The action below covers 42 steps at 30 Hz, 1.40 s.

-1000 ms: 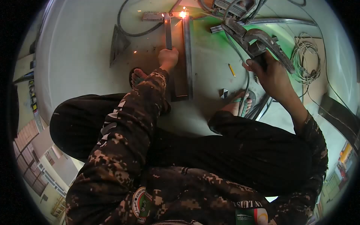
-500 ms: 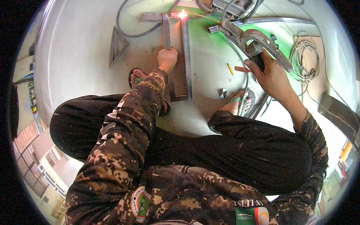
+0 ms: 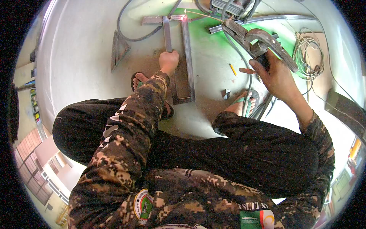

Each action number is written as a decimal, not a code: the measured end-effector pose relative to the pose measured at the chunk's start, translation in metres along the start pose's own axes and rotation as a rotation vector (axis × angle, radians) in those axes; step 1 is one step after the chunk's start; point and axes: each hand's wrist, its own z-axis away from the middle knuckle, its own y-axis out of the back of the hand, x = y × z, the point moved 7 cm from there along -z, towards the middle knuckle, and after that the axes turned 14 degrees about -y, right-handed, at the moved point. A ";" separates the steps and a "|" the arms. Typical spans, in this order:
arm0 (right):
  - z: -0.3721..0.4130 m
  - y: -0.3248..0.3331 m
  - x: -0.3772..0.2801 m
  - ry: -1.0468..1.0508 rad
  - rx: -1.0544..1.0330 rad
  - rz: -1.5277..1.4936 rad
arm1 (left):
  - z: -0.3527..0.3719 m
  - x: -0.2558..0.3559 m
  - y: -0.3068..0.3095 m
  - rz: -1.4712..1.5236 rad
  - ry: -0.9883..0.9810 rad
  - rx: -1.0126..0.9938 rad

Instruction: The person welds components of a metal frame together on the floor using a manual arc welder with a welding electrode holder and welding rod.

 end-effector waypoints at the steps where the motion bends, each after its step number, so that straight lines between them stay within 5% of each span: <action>1: 0.002 0.001 0.002 -0.008 0.009 0.010 | 0.000 0.000 0.000 0.004 0.002 0.013; 11: 0.048 0.058 -0.003 -0.157 -0.083 -0.113 | -0.004 -0.006 -0.010 0.135 -0.016 -0.102; 13: 0.060 0.070 -0.003 -0.018 0.010 -0.178 | -0.006 -0.008 -0.009 0.130 -0.015 -0.114; 15: 0.073 0.083 0.002 -0.202 0.024 -0.232 | 0.001 0.002 0.000 0.022 -0.135 -0.043; 17: 0.086 0.089 -0.009 -0.141 0.105 -0.287 | 0.005 0.016 0.017 -0.087 -0.249 0.035; 20: 0.100 0.107 -0.015 -0.136 0.200 -0.268 | 0.004 0.025 0.021 -0.188 -0.231 -0.120; 22: 0.103 0.108 -0.010 -0.134 0.226 -0.311 | 0.000 0.045 0.036 -0.358 -0.498 0.244; 23: 0.105 0.108 -0.008 -0.133 0.243 -0.351 | -0.001 0.050 0.040 -0.357 -0.503 0.243; 25: 0.105 0.108 -0.008 -0.131 0.262 -0.353 | 0.011 0.093 0.037 -0.578 -1.012 0.080; 26: 0.103 0.109 -0.005 -0.125 0.259 -0.340 | 0.006 0.093 0.034 -0.582 -1.014 0.084; 28: 0.103 0.110 -0.004 -0.122 0.254 -0.355 | 0.028 0.108 0.000 -0.568 -1.556 -0.170; 29: 0.102 0.110 -0.006 -0.120 0.258 -0.358 | 0.032 0.116 0.001 -0.571 -1.560 -0.167; 31: 0.101 0.111 -0.009 -0.107 0.283 -0.392 | 0.058 0.109 -0.027 -0.872 -1.793 -0.643; 35: 0.095 0.109 0.005 -0.171 0.250 -0.316 | 0.057 0.100 -0.051 -1.024 -1.786 -0.698; 37: 0.096 0.110 0.001 -0.155 0.273 -0.323 | 0.057 0.097 -0.055 -1.121 -1.934 -0.633; 42: 0.094 0.112 0.005 -0.123 0.288 -0.319 | 0.071 0.117 -0.023 -0.938 -2.008 -0.798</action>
